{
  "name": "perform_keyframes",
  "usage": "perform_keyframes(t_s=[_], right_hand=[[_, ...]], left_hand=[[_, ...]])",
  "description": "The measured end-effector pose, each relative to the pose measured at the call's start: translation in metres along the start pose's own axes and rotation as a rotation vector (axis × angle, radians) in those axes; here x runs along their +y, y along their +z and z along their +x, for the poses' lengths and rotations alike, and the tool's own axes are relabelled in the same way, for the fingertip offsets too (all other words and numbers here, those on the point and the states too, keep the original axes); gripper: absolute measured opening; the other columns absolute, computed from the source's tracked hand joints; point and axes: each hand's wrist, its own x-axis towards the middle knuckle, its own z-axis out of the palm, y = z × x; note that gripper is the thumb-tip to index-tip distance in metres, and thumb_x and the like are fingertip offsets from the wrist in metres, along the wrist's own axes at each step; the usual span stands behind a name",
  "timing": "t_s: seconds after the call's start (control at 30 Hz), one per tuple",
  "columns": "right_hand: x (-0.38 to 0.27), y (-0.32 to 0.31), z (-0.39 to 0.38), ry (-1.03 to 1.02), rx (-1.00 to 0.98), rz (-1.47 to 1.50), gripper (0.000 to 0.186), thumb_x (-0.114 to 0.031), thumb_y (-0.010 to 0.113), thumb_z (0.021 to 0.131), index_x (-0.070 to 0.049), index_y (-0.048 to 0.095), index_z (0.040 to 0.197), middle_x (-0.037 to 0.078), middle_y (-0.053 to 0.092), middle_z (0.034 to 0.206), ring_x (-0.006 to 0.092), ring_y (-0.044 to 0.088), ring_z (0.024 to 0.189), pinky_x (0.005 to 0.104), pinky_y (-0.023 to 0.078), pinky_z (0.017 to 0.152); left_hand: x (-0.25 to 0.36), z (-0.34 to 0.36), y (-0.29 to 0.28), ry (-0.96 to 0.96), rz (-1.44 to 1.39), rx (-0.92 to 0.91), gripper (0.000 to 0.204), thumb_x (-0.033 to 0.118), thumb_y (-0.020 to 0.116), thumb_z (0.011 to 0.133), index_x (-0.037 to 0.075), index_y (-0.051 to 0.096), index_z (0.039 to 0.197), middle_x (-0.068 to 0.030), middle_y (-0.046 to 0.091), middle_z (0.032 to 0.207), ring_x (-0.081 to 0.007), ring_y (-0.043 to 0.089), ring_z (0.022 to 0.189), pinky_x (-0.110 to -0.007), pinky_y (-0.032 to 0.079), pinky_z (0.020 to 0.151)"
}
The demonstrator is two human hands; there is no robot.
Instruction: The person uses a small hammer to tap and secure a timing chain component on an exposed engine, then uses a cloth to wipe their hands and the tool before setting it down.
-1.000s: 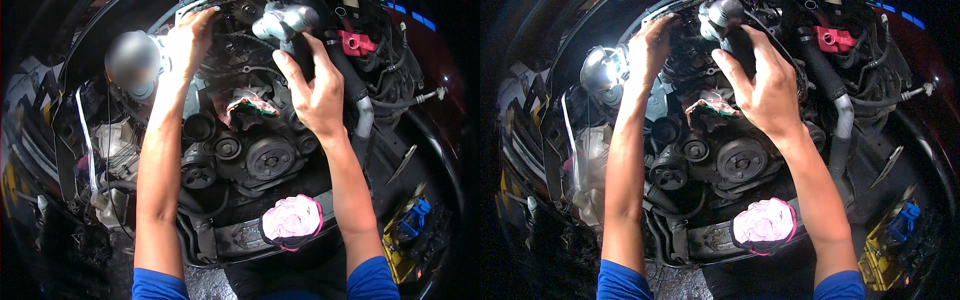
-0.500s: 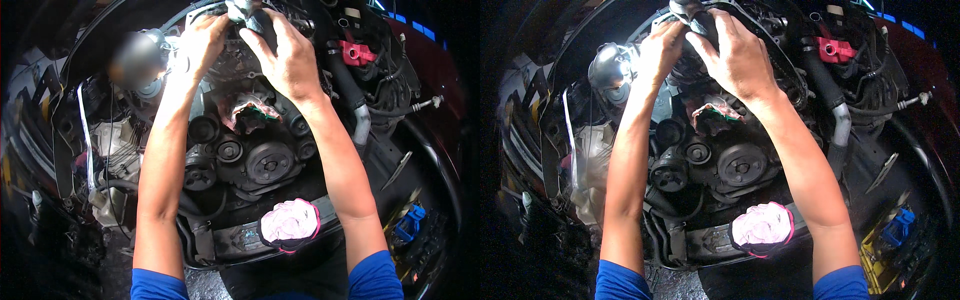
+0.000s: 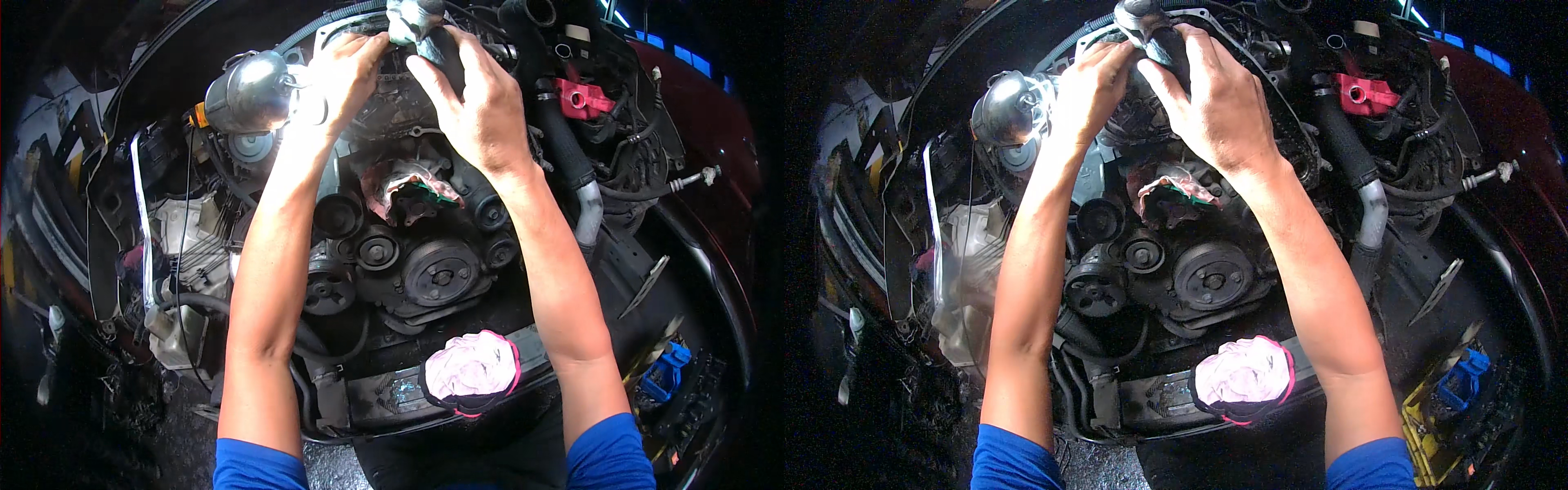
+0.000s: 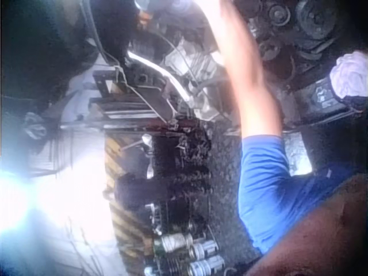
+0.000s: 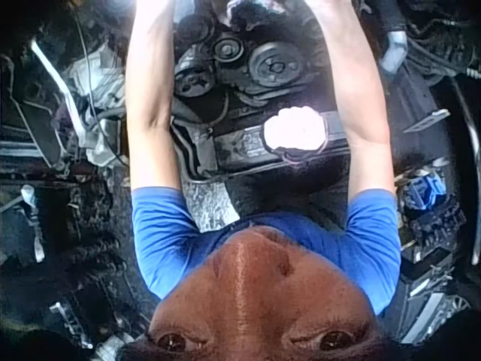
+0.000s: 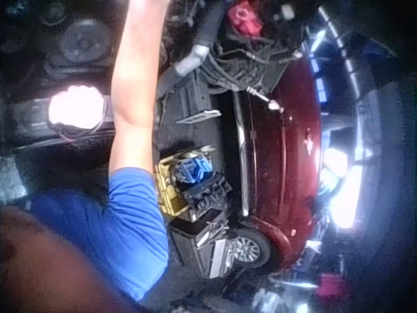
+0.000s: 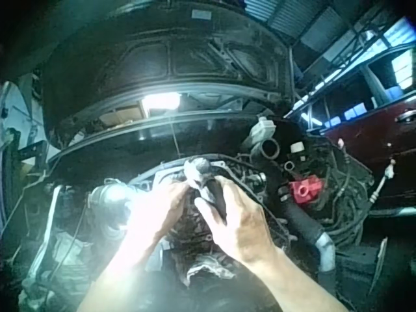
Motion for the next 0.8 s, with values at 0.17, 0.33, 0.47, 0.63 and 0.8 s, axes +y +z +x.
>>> perform_keyframes(t_s=[0.17, 0.33, 0.47, 0.63, 0.8], right_hand=[[-0.018, -0.008, 0.007, -0.127, 0.105, -0.022, 0.042, -0.019, 0.077, 0.093, 0.003, 0.058, 0.123, 0.02, 0.07, 0.108, 0.0355, 0.075, 0.09, 0.0383, 0.063, 0.073], [-0.014, -0.007, 0.002, 0.109, -0.04, 0.006, 0.04, -0.019, 0.077, 0.094, 0.003, 0.058, 0.121, 0.02, 0.071, 0.102, 0.0341, 0.075, 0.088, 0.0402, 0.062, 0.072], [-0.038, -0.039, 0.008, 0.121, 0.175, 0.02, 0.032, -0.014, 0.076, 0.096, 0.002, 0.062, 0.12, 0.016, 0.073, 0.095, 0.0232, 0.073, 0.083, 0.0331, 0.057, 0.075], [-0.049, -0.083, -0.052, 0.381, 0.064, 0.072, 0.042, -0.015, 0.079, 0.092, 0.006, 0.061, 0.124, 0.023, 0.071, 0.103, 0.0369, 0.073, 0.088, 0.0398, 0.057, 0.077], [-0.055, -0.12, -0.119, 0.328, -0.03, -0.074, 0.04, -0.012, 0.077, 0.093, 0.007, 0.061, 0.125, 0.022, 0.071, 0.107, 0.0364, 0.073, 0.092, 0.0403, 0.057, 0.08]], left_hand=[[0.001, -0.002, -0.003, -0.026, 0.025, -0.067, 0.019, 0.003, 0.068, 0.086, 0.007, 0.07, 0.104, -0.0115, 0.073, 0.1, -0.0335, 0.072, 0.092, -0.042, 0.06, 0.079], [0.002, 0.0, 0.001, -0.027, 0.039, -0.025, 0.024, 0.005, 0.068, 0.09, 0.009, 0.072, 0.113, -0.0113, 0.075, 0.107, -0.032, 0.074, 0.095, -0.04, 0.06, 0.08], [0.001, -0.002, 0.002, -0.134, -0.061, -0.059, 0.023, 0.005, 0.067, 0.093, 0.009, 0.073, 0.116, -0.0114, 0.076, 0.109, -0.0304, 0.074, 0.097, -0.037, 0.06, 0.082], [0.023, -0.034, -0.01, -0.055, -0.08, -0.082, 0.028, 0.0, 0.062, 0.097, 0.011, 0.069, 0.122, -0.0121, 0.074, 0.111, -0.0317, 0.069, 0.095, -0.04, 0.056, 0.082], [0.051, -0.049, -0.03, -0.002, -0.105, -0.163, 0.04, -0.004, 0.062, 0.085, 0.008, 0.066, 0.124, -0.0138, 0.072, 0.115, -0.033, 0.069, 0.103, -0.042, 0.056, 0.089]])
